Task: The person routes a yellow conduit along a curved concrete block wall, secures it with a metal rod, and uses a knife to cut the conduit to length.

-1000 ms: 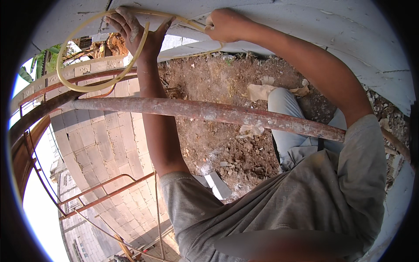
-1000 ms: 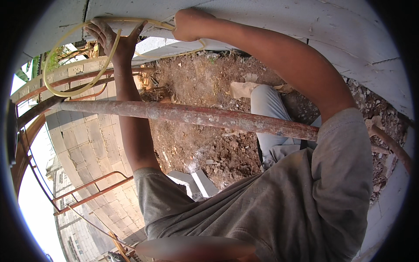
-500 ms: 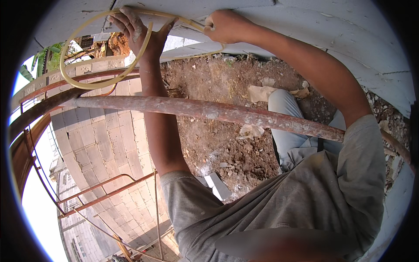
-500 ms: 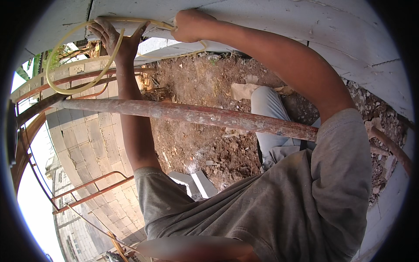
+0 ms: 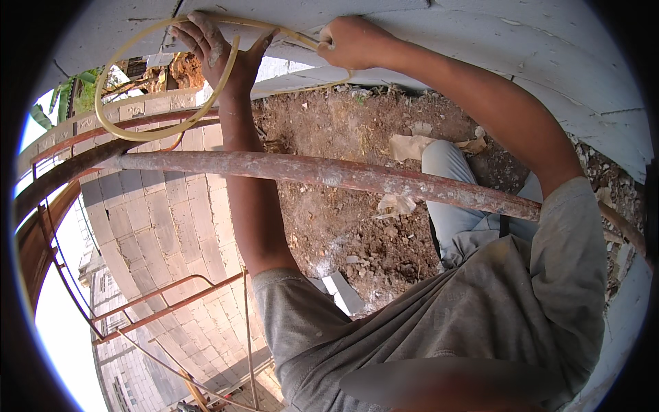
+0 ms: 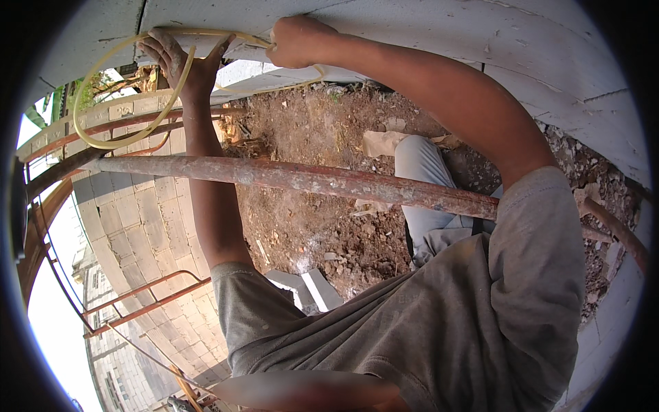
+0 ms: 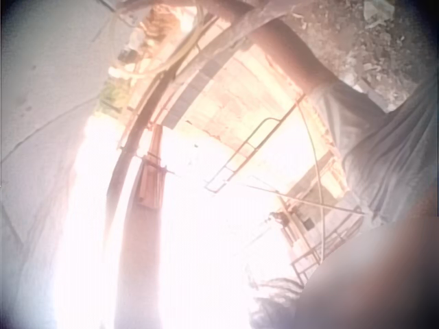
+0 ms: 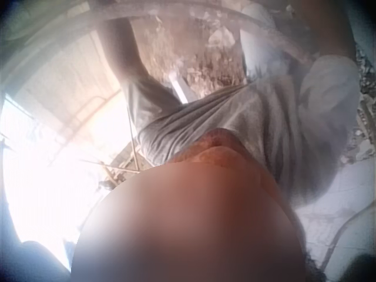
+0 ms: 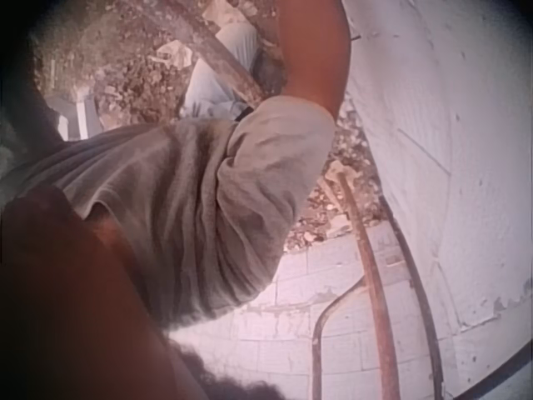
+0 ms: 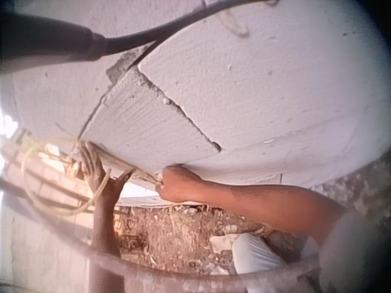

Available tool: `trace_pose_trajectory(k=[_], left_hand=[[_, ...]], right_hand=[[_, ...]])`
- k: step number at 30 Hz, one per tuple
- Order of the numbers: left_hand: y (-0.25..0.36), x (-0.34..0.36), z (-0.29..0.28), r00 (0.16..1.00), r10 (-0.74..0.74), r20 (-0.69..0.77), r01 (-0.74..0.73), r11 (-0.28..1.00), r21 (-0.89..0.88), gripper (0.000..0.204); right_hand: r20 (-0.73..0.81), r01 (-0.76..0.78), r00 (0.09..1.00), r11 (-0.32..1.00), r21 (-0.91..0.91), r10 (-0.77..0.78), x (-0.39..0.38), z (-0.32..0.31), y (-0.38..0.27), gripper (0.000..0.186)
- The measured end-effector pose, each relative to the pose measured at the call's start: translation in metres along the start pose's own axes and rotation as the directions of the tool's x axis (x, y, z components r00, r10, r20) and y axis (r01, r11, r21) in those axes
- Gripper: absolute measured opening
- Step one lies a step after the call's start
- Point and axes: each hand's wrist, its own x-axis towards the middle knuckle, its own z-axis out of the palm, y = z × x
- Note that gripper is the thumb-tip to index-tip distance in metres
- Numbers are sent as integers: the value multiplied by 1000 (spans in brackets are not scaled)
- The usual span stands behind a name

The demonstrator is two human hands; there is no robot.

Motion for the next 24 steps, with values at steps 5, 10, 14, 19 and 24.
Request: trace_pose_trajectory(k=[5, 10, 14, 19, 24], left_hand=[[2, 1, -2, 1000, -7, 1, 7, 1000, 2, 141], [3, 1, -2, 1000, -7, 0, 7, 1000, 10, 142], [1, 0, -1, 1000, 0, -13, 0, 1000, 6, 143], [5, 1, -2, 999, -52, 8, 52, 999, 9, 142], [6, 2, 0, 998, -56, -2, 56, 998, -6, 141]], right_hand=[[-8, 2, 1000, 1000, -2, -2, -2, -1, 0, 30], [-13, 2, 1000, 1000, -4, -2, -2, 0, 0, 30], [-8, -12, 1000, 1000, 10, 13, -1, -1, -2, 30], [-22, 20, 1000, 1000, 19, -19, -2, -2, 0, 29], [4, 18, 1000, 999, 33, -18, -4, -8, -2, 33]])
